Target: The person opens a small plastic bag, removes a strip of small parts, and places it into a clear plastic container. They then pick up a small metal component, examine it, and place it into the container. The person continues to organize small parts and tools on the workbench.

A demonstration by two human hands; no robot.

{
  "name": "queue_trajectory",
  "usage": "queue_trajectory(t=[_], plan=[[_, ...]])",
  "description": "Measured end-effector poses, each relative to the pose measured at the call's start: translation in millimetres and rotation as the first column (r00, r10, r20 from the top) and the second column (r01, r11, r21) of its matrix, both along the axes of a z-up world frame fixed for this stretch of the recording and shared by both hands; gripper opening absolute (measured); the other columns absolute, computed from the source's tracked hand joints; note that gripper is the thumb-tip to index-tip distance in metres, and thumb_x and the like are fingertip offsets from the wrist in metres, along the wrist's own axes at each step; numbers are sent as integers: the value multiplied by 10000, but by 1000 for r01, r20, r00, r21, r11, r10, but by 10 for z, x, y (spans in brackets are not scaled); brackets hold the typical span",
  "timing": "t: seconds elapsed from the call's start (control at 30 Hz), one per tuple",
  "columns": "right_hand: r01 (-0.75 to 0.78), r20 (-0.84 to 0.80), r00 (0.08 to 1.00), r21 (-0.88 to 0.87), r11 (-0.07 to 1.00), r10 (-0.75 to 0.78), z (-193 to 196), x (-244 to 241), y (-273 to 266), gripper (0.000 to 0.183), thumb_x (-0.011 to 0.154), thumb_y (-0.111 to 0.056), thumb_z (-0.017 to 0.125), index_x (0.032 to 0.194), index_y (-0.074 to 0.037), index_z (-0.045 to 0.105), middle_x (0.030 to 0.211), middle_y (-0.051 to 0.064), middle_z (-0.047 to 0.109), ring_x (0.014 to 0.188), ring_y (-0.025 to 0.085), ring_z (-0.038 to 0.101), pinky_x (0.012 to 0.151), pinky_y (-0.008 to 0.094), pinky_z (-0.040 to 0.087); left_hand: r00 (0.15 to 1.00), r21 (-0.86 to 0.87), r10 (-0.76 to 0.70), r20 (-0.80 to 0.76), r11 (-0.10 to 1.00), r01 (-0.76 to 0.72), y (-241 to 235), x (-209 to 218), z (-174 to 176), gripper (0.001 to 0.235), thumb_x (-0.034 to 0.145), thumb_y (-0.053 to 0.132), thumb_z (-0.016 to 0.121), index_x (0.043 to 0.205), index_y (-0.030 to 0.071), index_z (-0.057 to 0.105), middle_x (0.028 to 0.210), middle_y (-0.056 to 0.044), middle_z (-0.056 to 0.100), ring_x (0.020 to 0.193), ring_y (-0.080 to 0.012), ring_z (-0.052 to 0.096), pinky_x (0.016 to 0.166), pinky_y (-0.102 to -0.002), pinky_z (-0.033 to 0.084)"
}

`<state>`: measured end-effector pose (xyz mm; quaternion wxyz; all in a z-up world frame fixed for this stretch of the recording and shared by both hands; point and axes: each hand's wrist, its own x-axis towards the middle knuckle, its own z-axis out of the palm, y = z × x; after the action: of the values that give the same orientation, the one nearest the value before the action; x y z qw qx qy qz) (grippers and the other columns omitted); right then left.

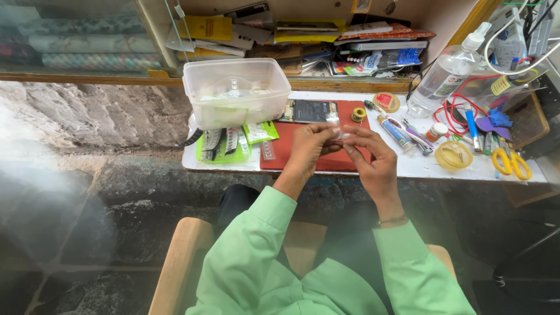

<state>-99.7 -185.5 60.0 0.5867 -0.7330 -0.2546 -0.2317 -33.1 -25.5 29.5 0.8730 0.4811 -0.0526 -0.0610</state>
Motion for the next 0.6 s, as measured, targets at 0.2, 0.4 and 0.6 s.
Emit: queue_trajectory(t=[0.2,0.4,0.6], plan=[[9,-178,984,134,991,15,118,180,63,135,955,-21,714,1083,17,739,1091,73,743,998,121,707,882,239,565,987,146,-151,-59,977,158,123,-95,117,325,1008,272,587,1008,-22,726,791,-100,736,645,-169,696,594,-281,584],[-10,-392,904,378,926,169,99,330,-1,168,935,-33,748,1087,37,754,941,79,750,812,113,696,775,241,588,990,317,-8,140,948,-37,258,-61,176,373,1054,321,587,1062,-12,754,792,-28,650,617,-84,572,560,-228,473],[8,-515,823,436,900,241,71,332,13,169,923,-54,740,1065,37,748,946,88,759,767,134,706,715,276,607,979,282,-32,200,959,-27,246,-55,300,328,937,191,681,1200,-1,634,830,-51,694,638,-108,643,587,-252,529]])
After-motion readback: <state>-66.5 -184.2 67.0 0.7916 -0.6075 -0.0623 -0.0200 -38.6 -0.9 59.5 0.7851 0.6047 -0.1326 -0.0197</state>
